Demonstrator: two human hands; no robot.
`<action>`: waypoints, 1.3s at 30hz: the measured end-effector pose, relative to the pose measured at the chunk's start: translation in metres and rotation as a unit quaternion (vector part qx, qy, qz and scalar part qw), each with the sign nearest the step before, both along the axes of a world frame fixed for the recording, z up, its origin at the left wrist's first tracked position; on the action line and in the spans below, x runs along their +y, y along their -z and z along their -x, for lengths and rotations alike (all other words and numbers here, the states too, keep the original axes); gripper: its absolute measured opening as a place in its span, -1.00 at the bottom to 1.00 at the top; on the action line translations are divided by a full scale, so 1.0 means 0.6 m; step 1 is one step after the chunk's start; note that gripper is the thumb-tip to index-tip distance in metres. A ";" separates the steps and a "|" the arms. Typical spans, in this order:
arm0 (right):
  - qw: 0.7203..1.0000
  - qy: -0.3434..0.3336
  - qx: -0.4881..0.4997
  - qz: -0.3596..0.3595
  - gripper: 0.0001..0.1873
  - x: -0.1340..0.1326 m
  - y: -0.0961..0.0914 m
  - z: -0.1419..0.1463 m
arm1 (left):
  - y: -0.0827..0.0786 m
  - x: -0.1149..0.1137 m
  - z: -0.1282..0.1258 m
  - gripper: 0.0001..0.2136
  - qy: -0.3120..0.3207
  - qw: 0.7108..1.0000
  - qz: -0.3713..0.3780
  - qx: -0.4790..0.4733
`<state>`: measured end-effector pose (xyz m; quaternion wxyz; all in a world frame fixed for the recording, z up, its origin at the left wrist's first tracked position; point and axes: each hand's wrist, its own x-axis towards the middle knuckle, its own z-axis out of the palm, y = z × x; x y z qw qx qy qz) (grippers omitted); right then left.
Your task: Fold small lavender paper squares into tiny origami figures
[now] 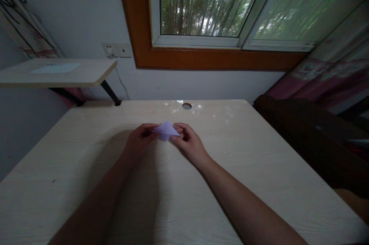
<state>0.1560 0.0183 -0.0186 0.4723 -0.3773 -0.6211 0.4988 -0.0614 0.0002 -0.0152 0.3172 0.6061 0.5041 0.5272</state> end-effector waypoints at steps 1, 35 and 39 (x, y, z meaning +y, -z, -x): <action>1.000 0.004 0.007 -0.008 -0.49 0.000 0.002 0.000 | -0.001 0.000 0.000 -0.70 0.000 1.000 0.000 -0.009; 0.988 0.016 -0.096 -0.122 -0.74 -0.012 -0.019 -0.006 | -0.017 -0.005 -0.008 -0.78 0.052 0.998 0.013 -0.015; 0.988 0.014 -0.088 -0.129 -0.76 -0.011 -0.020 -0.006 | -0.018 -0.003 -0.007 -0.80 0.041 0.999 0.000 0.000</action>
